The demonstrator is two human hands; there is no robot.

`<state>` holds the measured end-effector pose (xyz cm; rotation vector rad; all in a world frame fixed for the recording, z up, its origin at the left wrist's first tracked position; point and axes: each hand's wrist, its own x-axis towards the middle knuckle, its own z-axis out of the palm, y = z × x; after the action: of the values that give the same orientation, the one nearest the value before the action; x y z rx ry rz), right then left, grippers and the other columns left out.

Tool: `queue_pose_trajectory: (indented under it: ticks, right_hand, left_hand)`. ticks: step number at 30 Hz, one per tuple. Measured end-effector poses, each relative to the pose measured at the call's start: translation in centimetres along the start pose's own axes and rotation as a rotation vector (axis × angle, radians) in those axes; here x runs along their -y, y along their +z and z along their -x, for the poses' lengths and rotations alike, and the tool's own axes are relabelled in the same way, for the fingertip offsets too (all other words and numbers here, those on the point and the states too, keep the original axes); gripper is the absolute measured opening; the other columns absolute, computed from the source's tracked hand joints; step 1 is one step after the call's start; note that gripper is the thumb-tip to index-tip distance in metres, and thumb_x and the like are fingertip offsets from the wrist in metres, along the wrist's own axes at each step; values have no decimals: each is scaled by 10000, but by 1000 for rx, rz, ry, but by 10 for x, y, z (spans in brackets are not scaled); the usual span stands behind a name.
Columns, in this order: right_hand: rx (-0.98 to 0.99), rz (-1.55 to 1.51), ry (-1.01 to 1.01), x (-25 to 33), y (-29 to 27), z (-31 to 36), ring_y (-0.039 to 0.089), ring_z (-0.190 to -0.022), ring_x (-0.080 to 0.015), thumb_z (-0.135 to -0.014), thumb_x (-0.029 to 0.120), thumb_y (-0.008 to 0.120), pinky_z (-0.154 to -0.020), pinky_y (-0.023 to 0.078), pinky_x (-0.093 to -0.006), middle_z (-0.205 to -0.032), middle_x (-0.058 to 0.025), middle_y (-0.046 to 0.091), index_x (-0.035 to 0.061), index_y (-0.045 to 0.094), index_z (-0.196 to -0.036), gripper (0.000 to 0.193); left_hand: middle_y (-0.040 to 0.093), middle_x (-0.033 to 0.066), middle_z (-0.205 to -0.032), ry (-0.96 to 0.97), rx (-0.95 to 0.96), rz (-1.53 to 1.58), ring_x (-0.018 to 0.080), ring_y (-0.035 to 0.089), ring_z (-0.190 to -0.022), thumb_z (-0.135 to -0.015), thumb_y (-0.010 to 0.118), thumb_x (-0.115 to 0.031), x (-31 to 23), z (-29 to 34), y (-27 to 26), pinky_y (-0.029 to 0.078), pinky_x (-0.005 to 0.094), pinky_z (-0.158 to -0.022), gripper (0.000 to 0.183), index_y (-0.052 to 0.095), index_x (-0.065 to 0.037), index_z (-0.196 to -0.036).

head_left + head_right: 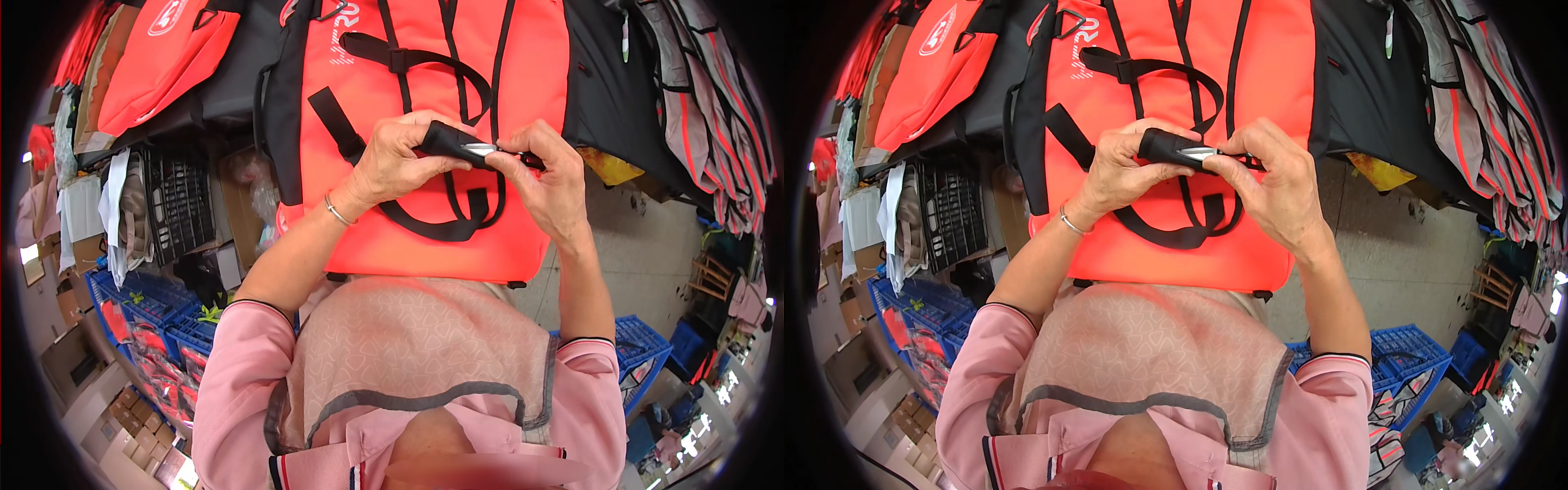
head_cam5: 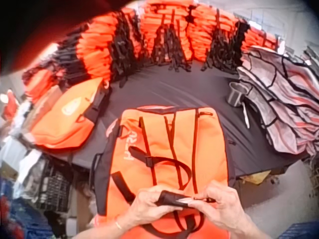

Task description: Inspecting and assembling backpack components, trimming threads with snips, and checking interior pockets.

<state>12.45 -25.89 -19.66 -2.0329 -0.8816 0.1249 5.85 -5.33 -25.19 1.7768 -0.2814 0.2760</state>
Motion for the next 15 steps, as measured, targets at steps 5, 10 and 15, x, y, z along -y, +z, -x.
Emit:
queue_pose_trajectory:
  ticks: [5, 10, 15]
  right_hand:
    - [-31, -283, 247, -6, 0, 7, 560, -638, -141, -777, 66, 776, -593, 453, -256, -744, -75, 595, -20, 646, -852, 173]
    - [-46, -167, 159, -2, 5, 7, 558, -635, -130, -781, 71, 775, -599, 460, -256, -746, -61, 607, -9, 666, -863, 158]
    - [40, -109, 110, -2, 3, 7, 560, -633, -132, -781, 85, 779, -597, 464, -265, -749, -61, 612, -2, 668, -874, 169]
  left_hand:
    - [710, 51, -1005, -117, 19, 65, 165, 671, -885, -727, 794, -25, 1, 3, 1, 568, 291, -767, 227, 756, -81, -944]
    - [712, 52, -997, -55, 23, 12, 168, 675, -881, -725, 798, -33, 1, 2, 2, 569, 289, -766, 231, 756, -84, -946]
    - [714, 50, -994, -106, 17, 50, 175, 677, -887, -722, 803, -43, 6, 9, 5, 564, 290, -782, 233, 757, -85, -946]
